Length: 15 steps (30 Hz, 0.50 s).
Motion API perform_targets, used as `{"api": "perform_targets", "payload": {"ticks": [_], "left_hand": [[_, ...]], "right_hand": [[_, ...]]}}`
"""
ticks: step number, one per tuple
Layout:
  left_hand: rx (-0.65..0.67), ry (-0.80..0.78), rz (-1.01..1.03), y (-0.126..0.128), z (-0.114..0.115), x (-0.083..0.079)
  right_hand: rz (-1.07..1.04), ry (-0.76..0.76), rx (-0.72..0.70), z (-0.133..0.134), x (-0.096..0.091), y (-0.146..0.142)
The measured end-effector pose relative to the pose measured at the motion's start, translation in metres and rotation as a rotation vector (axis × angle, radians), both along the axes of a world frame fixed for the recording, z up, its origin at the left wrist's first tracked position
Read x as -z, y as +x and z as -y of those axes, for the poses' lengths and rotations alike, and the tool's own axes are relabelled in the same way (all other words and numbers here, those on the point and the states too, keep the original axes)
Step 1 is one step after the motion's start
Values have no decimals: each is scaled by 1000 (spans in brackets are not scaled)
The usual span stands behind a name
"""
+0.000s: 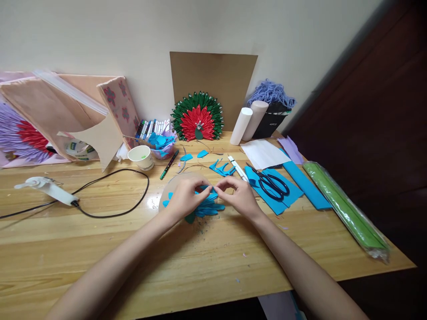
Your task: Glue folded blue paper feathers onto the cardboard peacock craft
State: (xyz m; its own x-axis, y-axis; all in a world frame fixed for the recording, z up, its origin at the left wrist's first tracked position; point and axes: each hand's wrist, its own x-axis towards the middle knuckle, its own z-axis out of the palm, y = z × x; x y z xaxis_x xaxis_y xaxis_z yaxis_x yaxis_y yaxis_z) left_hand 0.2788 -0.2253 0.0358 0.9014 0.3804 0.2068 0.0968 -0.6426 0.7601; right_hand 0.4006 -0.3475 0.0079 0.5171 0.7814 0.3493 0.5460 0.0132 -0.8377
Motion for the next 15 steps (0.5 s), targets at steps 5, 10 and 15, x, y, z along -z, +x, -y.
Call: {"api": "perform_targets", "payload": {"ticks": [5, 10, 15], "left_hand": [[-17, -12, 21, 0, -4, -2], [-87, -136, 16, -1, -19, 2], [1, 144, 138, -4, -17, -2]], "right_hand": [[-77, -41, -12, 0, 0, 4], [-177, -29, 49, -1, 3, 14], [-277, -90, 27, -3, 7, 14]]}}
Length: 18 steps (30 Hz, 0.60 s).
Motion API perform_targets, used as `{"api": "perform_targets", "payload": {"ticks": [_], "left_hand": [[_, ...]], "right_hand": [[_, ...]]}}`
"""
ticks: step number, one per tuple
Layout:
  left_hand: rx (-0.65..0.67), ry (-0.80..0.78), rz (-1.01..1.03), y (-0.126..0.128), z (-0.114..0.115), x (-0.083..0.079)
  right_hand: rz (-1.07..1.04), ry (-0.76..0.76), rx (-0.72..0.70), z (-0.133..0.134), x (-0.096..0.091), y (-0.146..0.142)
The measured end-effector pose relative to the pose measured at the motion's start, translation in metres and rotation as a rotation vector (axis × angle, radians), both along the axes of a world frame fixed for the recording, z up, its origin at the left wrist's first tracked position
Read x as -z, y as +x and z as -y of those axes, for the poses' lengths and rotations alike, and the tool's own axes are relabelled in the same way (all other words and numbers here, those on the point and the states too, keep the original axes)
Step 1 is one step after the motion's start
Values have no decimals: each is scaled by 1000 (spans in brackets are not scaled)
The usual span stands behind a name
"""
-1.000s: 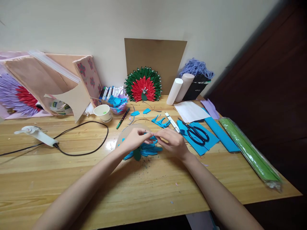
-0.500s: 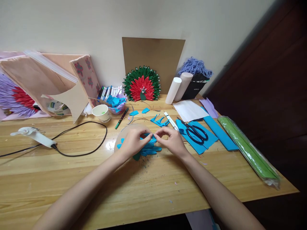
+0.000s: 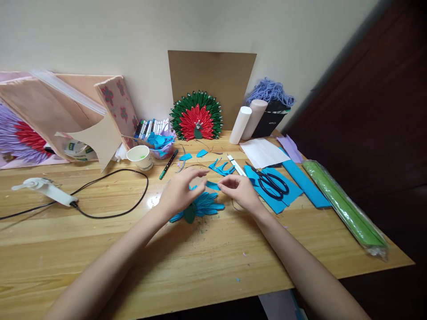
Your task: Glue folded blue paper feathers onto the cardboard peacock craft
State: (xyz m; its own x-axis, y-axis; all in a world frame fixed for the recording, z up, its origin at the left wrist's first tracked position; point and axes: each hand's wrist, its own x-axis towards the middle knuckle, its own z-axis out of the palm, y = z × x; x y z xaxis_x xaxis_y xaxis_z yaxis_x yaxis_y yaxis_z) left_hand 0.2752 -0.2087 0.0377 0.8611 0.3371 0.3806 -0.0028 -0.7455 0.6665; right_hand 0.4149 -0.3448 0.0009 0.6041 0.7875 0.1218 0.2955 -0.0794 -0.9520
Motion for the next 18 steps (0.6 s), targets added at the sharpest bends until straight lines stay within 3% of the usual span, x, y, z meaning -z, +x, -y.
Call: {"api": "perform_targets", "payload": {"ticks": [4, 10, 13, 18], "left_hand": [[158, 280, -142, 1, 8, -1], [159, 420, -241, 2, 9, -4], [150, 374, -194, 2, 9, -3], [153, 118, -105, 3, 8, 1]], "right_hand": [[-103, 13, -79, -1, 0, -6], [-200, -13, -121, -1, -5, -4], [-222, -9, -121, -1, -6, -2], [-257, 27, -94, -1, -6, -3]]}}
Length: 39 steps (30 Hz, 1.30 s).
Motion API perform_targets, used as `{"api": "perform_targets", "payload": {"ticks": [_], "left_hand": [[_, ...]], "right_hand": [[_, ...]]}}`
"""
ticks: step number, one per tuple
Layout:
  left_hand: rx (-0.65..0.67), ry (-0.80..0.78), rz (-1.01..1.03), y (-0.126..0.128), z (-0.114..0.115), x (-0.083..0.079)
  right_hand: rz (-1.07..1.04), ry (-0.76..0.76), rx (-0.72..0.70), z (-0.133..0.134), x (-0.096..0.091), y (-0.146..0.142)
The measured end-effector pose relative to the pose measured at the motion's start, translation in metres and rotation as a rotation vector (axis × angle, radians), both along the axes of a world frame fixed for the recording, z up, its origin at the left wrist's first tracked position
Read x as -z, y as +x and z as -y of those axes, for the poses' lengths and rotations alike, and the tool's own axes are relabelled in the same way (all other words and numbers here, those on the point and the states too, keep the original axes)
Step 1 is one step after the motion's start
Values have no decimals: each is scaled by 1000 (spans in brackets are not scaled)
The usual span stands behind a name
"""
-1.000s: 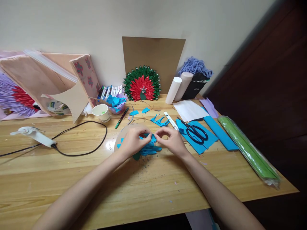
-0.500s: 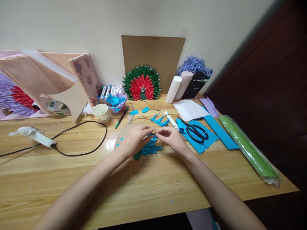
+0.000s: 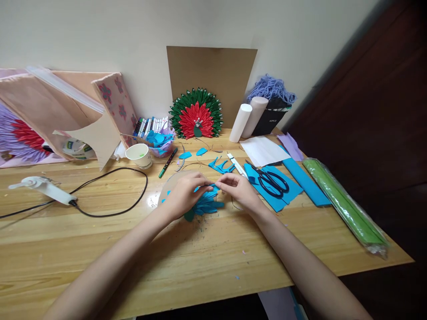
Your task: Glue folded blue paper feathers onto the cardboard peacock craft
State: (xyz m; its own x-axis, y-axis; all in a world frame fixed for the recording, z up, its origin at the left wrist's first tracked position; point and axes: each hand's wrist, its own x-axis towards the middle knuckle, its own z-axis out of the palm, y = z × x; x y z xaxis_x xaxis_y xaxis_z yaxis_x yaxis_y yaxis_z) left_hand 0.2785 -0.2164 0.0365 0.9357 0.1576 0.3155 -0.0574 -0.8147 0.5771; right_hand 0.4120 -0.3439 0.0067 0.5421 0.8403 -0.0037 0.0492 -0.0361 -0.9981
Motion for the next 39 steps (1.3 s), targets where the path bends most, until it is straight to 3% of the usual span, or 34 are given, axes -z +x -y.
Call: {"api": "perform_targets", "payload": {"ticks": [3, 9, 18, 23, 27, 34, 39], "left_hand": [[-37, -51, 78, 0, 0, 4], [-29, 97, 211, 0, 2, 13], [-66, 272, 133, -1, 4, 5], [-75, 248, 120, -1, 4, 6], [-73, 202, 155, 0, 4, 8], [-71, 291, 197, 0, 7, 5], [-46, 405, 252, -1, 8, 4]], "right_hand": [[-17, 31, 34, 0, 0, -1], [-45, 110, 46, 0, 2, -3], [-130, 160, 93, 0, 0, -4], [-96, 145, 78, 0, 0, -4], [64, 178, 46, 2, -1, -4], [669, 281, 67, 9, -9, -4], [801, 261, 79, 10, -9, -7]]}}
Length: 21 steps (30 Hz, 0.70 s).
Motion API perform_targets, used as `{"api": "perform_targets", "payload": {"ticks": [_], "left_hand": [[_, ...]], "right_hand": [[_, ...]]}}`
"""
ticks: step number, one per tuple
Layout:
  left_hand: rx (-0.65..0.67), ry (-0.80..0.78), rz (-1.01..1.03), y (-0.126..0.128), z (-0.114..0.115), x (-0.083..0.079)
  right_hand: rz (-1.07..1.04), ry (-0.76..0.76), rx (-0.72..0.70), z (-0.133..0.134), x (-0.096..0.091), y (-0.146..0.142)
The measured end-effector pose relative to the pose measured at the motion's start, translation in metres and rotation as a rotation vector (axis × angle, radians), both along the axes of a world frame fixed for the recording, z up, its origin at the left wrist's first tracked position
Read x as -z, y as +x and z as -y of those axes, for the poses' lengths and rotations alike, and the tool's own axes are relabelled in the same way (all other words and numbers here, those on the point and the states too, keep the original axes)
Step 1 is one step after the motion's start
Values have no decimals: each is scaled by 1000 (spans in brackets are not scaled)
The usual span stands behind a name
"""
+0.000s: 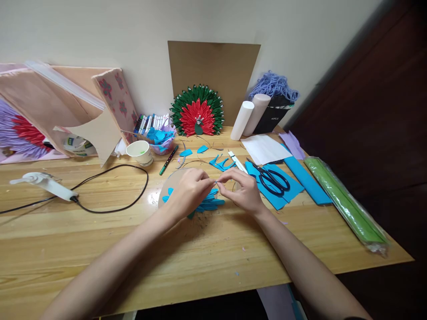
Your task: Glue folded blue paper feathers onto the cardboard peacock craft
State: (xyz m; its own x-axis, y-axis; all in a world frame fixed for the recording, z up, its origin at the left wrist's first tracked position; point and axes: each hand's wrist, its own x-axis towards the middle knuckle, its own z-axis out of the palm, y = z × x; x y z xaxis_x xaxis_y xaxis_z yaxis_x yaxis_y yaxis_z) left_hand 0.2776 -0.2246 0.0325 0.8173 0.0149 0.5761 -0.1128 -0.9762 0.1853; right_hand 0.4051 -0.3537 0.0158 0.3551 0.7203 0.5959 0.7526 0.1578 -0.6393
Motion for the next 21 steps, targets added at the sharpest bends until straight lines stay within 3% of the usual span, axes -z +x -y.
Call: {"api": "perform_targets", "payload": {"ticks": [10, 16, 21], "left_hand": [[3, -99, 5, 2, -5, 4], [9, -56, -61, 2, -2, 0], [7, -57, -90, 2, -3, 1]], "right_hand": [[-124, -21, 91, 1, -2, 12], [-118, -62, -58, -2, -1, 6], [-159, -74, -51, -3, 2, 6]]}}
